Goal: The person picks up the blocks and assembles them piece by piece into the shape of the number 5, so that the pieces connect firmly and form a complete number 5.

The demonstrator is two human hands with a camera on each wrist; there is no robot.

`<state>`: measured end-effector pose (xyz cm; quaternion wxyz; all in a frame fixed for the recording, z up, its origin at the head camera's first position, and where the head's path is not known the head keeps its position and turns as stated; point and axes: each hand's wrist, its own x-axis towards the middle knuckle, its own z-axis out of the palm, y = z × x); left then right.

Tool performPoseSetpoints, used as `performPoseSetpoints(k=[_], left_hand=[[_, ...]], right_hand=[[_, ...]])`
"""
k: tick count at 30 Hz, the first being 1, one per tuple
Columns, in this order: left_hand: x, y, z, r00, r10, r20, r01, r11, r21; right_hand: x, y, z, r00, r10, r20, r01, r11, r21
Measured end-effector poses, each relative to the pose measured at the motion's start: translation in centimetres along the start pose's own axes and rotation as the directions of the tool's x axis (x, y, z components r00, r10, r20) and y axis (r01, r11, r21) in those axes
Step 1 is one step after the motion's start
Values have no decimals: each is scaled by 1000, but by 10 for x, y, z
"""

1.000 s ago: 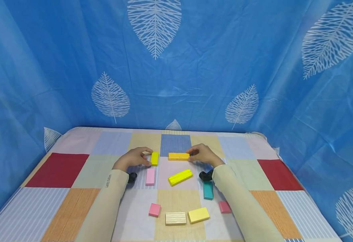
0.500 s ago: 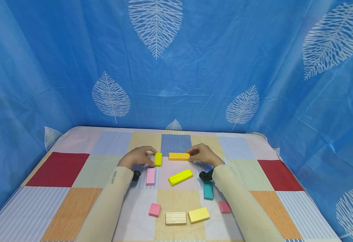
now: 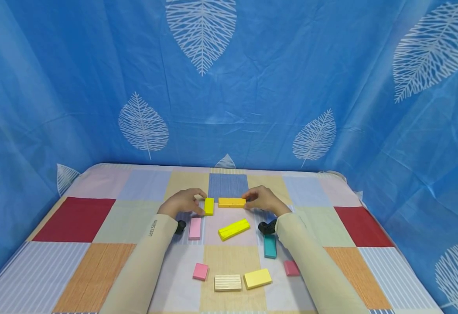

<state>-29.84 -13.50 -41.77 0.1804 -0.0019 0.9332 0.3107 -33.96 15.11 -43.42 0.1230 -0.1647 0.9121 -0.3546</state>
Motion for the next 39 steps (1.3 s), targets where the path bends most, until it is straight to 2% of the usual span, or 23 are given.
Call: performPoseSetpoints(k=[12, 18, 39], left_hand=[[2, 3, 0, 998, 51, 22, -52, 997, 61], [3, 4, 1, 998, 65, 23, -66, 996, 63], [3, 6, 2, 997, 63, 39, -65, 996, 62]], right_hand=[[0, 0, 0, 1000, -11, 5, 11, 1000, 9], [0, 0, 1, 1000, -18, 10, 18, 1000, -4], [0, 1, 0, 1000, -10, 17, 10, 1000, 6]])
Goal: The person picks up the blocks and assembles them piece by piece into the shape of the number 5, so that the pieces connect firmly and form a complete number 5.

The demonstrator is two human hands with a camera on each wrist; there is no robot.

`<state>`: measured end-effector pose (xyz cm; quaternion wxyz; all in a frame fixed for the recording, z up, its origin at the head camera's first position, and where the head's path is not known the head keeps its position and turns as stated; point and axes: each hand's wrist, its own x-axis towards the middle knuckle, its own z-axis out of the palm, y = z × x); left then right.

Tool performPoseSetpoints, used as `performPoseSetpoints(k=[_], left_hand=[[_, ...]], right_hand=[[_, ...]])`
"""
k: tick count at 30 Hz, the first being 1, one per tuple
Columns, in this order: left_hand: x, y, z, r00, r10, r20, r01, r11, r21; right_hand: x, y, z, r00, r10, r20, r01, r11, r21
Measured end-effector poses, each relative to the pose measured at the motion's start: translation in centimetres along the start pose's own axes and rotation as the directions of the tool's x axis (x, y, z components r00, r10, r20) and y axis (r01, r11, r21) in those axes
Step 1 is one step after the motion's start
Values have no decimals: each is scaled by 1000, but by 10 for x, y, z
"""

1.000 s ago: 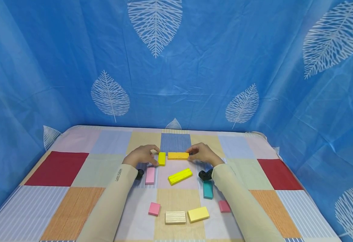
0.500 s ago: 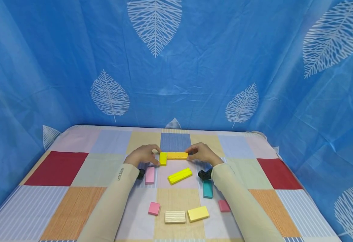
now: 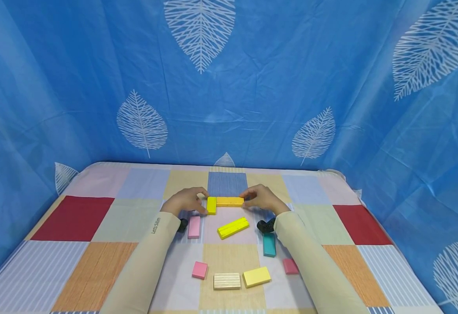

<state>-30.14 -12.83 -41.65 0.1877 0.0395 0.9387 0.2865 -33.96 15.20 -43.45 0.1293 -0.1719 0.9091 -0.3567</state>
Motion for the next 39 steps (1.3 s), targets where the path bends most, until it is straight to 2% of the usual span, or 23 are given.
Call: performPoseSetpoints(k=[6, 13, 16, 20, 24, 29, 33, 39], left_hand=[[-1, 0, 0, 1000, 11, 6, -11, 1000, 2], [0, -1, 0, 1000, 4, 4, -4, 1000, 8], [0, -2, 0, 1000, -3, 4, 3, 1000, 15], [0, -2, -1, 1000, 4, 17, -4, 1000, 10], [0, -3, -1, 1000, 11, 30, -10, 1000, -3], [-2, -3, -1, 1000, 13, 23, -13, 1000, -20], [-2, -4, 0, 1000, 18, 20, -18, 999, -34], [-3, -5, 1, 1000, 6, 15, -4, 997, -71]], right_hand=[[-1, -1, 0, 1000, 8, 1, -8, 1000, 5], [0, 1, -1, 1000, -22, 12, 22, 999, 25], [-3, 1, -2, 1000, -22, -7, 23, 998, 58], [-8, 6, -2, 997, -44, -70, 53, 989, 136], [-13, 16, -4, 990, -48, -132, 78, 969, 233], [-22, 22, -11, 982, 12, -187, 53, 941, 335], [-32, 29, -18, 978, 61, -201, 27, 911, 411], [-39, 49, -24, 974, 137, -180, -25, 855, 518]])
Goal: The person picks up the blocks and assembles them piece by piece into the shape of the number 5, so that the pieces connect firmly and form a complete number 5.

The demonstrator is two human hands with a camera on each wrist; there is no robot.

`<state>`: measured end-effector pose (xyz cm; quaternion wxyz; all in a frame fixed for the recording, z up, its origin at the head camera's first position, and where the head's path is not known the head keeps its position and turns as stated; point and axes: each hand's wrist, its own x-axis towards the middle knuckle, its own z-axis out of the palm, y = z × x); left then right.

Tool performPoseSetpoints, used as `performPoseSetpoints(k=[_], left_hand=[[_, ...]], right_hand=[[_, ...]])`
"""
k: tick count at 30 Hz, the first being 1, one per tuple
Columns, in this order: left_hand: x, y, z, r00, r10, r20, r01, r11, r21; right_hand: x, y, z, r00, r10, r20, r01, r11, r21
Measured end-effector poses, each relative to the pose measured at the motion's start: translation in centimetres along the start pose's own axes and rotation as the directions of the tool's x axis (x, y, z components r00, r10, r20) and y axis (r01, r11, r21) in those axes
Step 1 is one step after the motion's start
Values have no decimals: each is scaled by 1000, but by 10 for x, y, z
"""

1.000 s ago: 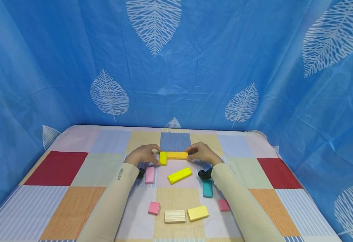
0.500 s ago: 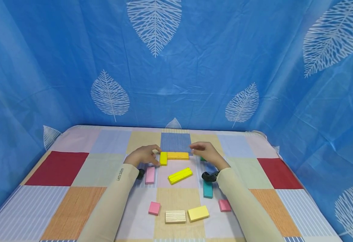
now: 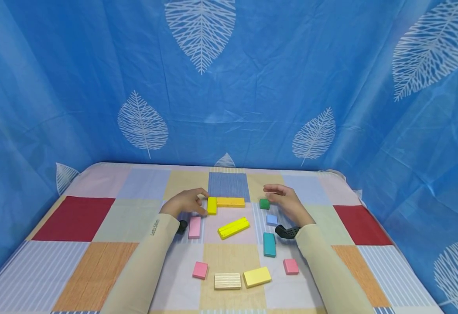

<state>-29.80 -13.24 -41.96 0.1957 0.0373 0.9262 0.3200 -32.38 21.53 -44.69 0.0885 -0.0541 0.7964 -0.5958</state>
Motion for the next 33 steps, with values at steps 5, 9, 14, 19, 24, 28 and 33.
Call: performPoseSetpoints(k=[5, 9, 14, 19, 24, 28, 33], left_hand=[[-1, 0, 1, 1000, -6, -13, 6, 1000, -9], [-1, -1, 2, 1000, -8, -17, 8, 1000, -25], [-2, -1, 3, 1000, -3, -22, 2, 999, -35], [-4, -1, 2, 1000, 1, -24, -1, 999, -35], [-3, -3, 2, 1000, 1, -27, -2, 999, -33], [-2, -3, 2, 1000, 0, -29, -1, 1000, -30], [-1, -4, 4, 1000, 4, -28, -5, 1000, -28]], right_hand=[[0, 9, -10, 1000, 22, 5, -22, 1000, -5], [-2, 13, -17, 1000, 17, 24, -16, 999, -52], [-5, 15, -22, 999, 31, 42, -25, 989, -146], [-4, 17, -22, 997, 21, 70, -6, 980, -197], [-2, 15, -18, 998, 42, 55, -28, 974, -224], [0, 15, -15, 998, 57, 34, -47, 969, -241], [-2, 13, -14, 999, 40, 29, -30, 960, -280]])
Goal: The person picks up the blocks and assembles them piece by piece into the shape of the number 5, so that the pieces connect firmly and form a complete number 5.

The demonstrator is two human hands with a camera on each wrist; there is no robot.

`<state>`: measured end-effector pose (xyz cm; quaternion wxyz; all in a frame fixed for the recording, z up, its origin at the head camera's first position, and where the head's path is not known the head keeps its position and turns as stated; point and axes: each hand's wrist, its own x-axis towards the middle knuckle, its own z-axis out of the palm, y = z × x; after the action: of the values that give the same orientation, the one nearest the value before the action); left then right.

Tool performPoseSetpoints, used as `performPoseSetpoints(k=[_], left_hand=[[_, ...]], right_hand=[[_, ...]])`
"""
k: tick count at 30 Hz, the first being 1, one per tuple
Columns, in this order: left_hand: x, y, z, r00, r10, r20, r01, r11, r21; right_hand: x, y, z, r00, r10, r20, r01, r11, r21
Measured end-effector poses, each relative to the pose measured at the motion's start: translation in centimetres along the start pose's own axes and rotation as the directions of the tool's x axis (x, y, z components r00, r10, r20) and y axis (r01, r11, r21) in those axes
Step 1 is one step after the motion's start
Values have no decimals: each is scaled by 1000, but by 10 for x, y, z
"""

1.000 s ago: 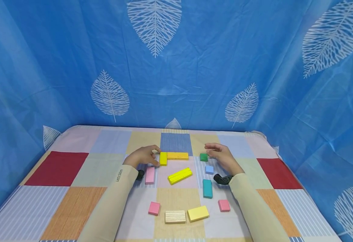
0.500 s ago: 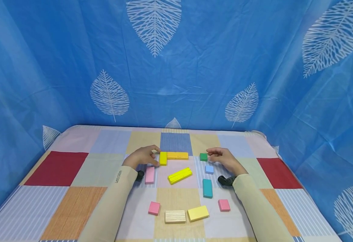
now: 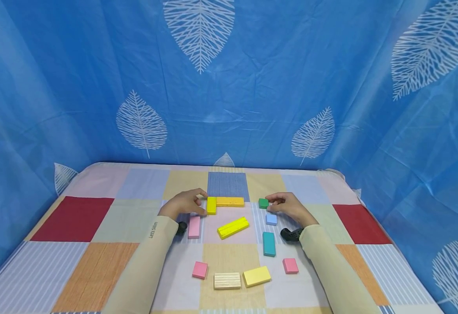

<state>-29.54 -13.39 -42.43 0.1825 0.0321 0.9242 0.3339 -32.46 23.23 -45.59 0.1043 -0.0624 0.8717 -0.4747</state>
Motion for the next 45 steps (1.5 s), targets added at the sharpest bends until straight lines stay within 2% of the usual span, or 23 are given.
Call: performPoseSetpoints(k=[8, 24, 27, 38, 45], left_hand=[[0, 1, 0, 1000, -21, -1, 21, 1000, -1], [0, 2, 1, 1000, -22, -2, 22, 1000, 17], [1, 2, 1, 1000, -23, -1, 23, 1000, 20], [-2, 4, 1, 1000, -19, -9, 19, 1000, 21], [-2, 4, 2, 999, -31, -14, 31, 1000, 5]], right_hand=[[-1, -3, 1, 999, -18, 40, 20, 999, -32], [3, -24, 11, 999, -14, 46, 21, 988, -152], [5, -26, 14, 999, -6, 41, 12, 987, -159], [8, -35, 21, 997, -47, 62, 58, 982, -177], [10, -38, 26, 998, -41, 58, 50, 982, -180]])
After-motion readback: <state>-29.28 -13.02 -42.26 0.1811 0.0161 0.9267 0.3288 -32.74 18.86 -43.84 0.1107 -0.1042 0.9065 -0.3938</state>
